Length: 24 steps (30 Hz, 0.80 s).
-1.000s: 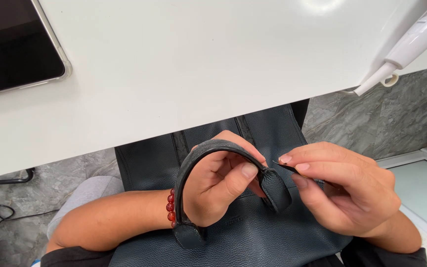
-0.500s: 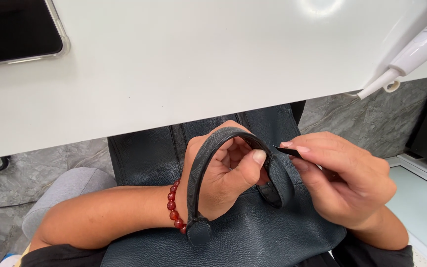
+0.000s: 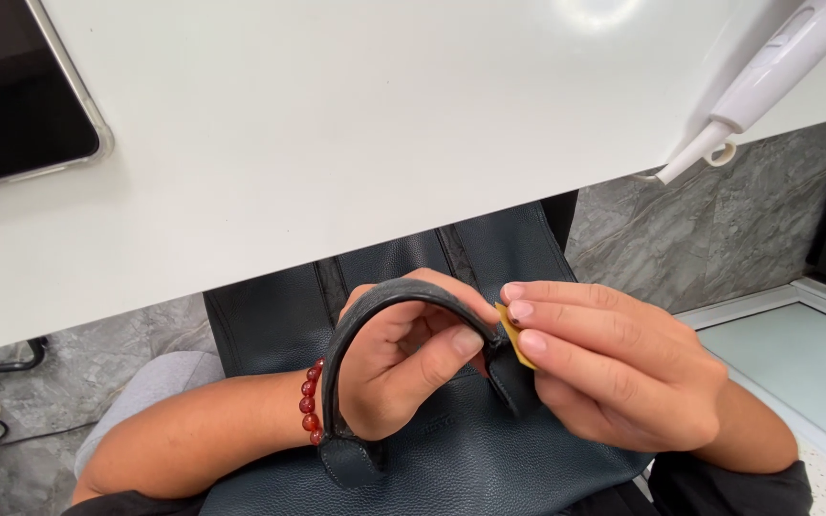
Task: The person wipes the handle of a dark leather tote bag with a white tissue, then rubs the handle and adjacent bag surface with a small yellow abrasive sponge, working the sponge repeatedly along the handle while holding the bag on their lap.
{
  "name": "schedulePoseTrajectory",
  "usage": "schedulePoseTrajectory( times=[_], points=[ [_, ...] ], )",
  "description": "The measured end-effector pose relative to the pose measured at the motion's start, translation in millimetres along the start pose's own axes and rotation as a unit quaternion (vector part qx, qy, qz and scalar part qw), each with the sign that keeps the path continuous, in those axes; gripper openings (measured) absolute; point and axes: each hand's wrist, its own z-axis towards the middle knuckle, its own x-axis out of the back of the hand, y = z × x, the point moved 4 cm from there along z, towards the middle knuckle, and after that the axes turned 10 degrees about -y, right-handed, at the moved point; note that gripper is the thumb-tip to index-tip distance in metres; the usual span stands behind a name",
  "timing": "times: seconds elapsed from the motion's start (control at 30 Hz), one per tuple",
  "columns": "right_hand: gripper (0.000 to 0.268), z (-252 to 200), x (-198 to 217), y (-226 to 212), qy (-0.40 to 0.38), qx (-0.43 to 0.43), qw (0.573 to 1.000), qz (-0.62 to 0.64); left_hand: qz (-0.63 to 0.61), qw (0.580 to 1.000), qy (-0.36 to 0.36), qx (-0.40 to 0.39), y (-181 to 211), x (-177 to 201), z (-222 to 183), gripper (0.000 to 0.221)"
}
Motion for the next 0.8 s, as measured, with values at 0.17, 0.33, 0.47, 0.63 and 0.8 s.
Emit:
schedulePoseTrajectory(
  times=[0.17, 0.33, 0.47, 0.63, 0.8],
  points=[
    [0.025, -2.9, 0.0, -4.1, 0.01, 0.021, 0.999, -0.023, 0.072, 0.997, -0.027, -0.003, -1.2, -0.7, -2.4, 0.018],
    [0.024, -12.2, -0.7, -4.0, -0.005, 0.15, 0.983, -0.102, 0.086, 0.996, -0.016, -0.036, -0.8, -5.5, -5.7, 0.016],
    [0.018, -7.3, 0.9, -3.8, -0.017, 0.085, 0.989, -0.117, 0.054, 0.998, -0.019, -0.038, 3.4, -4.3, -6.6, 0.015],
    [0.02, -14.1, -0.1, -5.7, 0.013, 0.143, 0.983, -0.112, 0.138, 0.988, -0.028, -0.058, 6.5, -4.4, -3.4, 0.013],
    [0.022, -5.2, -0.7, -5.1, -0.005, 0.113, 0.987, -0.118, 0.112, 0.993, -0.017, -0.036, 3.3, -3.4, -5.0, 0.013]
  ],
)
